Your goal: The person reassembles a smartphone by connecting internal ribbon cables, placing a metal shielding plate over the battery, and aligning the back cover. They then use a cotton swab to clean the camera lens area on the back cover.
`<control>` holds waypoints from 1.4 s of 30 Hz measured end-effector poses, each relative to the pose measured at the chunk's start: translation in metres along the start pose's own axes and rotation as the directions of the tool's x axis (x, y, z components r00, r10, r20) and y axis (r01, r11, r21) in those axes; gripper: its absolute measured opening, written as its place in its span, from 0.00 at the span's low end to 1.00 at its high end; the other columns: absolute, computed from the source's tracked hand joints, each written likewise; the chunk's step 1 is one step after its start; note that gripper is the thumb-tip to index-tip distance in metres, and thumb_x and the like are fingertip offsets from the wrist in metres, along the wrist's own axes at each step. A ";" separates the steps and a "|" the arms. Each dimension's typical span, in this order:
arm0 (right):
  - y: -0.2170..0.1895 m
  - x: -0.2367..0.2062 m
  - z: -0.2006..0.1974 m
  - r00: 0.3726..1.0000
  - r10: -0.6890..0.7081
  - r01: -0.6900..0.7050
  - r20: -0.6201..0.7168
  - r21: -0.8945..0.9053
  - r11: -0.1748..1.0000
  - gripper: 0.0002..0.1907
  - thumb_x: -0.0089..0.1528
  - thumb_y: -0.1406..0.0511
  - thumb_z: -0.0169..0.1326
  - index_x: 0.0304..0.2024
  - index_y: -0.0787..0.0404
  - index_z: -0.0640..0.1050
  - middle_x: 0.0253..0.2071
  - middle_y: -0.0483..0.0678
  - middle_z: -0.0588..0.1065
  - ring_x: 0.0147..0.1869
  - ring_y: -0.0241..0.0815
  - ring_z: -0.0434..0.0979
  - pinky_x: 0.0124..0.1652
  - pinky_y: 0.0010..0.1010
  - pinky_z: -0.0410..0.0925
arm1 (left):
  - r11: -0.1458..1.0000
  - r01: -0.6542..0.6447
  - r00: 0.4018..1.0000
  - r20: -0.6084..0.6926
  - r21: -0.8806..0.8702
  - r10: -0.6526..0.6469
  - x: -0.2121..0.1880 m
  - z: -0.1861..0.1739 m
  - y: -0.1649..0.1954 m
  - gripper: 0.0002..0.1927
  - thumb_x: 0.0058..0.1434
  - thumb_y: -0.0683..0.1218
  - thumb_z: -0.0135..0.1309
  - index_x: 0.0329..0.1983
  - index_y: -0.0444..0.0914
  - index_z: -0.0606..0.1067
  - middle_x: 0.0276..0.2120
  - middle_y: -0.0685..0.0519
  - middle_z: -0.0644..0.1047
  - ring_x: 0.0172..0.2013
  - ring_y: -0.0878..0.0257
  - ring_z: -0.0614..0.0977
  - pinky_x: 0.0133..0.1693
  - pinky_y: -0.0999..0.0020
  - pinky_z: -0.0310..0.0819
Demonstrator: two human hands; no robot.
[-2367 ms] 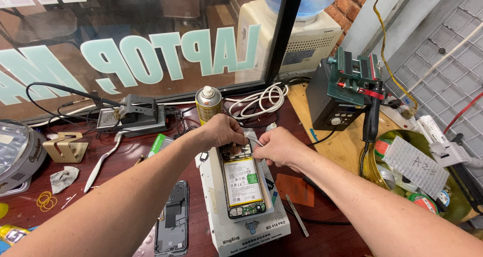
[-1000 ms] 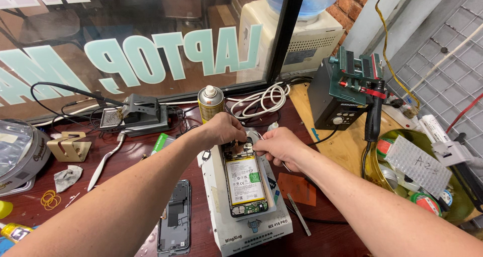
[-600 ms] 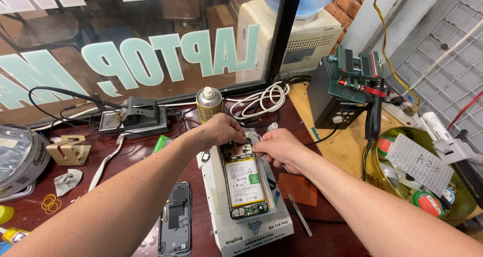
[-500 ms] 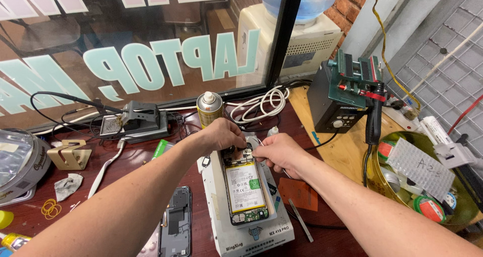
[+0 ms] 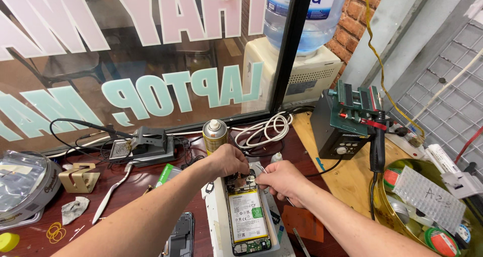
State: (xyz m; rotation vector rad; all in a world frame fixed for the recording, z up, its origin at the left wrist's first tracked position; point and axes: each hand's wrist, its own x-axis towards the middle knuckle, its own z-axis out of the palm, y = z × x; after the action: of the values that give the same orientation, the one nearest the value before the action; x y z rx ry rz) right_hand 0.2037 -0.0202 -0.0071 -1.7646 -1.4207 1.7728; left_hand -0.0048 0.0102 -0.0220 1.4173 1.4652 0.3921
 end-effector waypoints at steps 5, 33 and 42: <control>-0.001 -0.003 0.004 0.999 -0.045 0.045 -0.013 -0.020 0.999 0.06 0.59 0.67 0.60 0.30 0.62 0.78 0.25 0.42 0.74 0.24 0.30 0.68 0.20 0.24 0.57 | 0.996 -0.041 0.997 -0.060 0.080 0.046 -0.007 0.000 0.005 0.09 0.48 0.45 0.67 0.31 0.36 0.85 0.28 0.52 0.84 0.30 0.64 0.82 0.36 0.67 0.79; 0.009 -0.034 0.007 0.988 -0.154 0.153 0.003 -0.068 0.986 0.03 0.56 0.69 0.63 0.31 0.62 0.81 0.22 0.43 0.72 0.22 0.32 0.66 0.19 0.24 0.54 | 0.976 0.196 0.932 -0.326 0.092 -0.156 -0.161 0.050 0.010 0.51 0.49 0.45 0.65 0.75 0.46 0.56 0.34 0.46 0.82 0.38 0.56 0.86 0.44 0.61 0.80; 0.004 -0.032 0.003 0.991 -0.108 0.115 0.085 -0.089 0.989 0.04 0.56 0.70 0.62 0.29 0.63 0.79 0.23 0.42 0.72 0.22 0.30 0.66 0.19 0.23 0.54 | 0.906 0.183 0.974 -0.193 0.382 -0.115 -0.169 0.054 0.031 0.41 0.61 0.45 0.58 0.75 0.62 0.56 0.46 0.45 0.81 0.47 0.54 0.84 0.51 0.60 0.79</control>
State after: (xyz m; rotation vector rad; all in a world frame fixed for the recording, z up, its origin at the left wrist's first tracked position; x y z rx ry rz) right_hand 0.2095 -0.0473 0.0088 -1.6396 -1.6265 1.7632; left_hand 0.0202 -0.1525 0.0517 1.6028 1.8552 0.1174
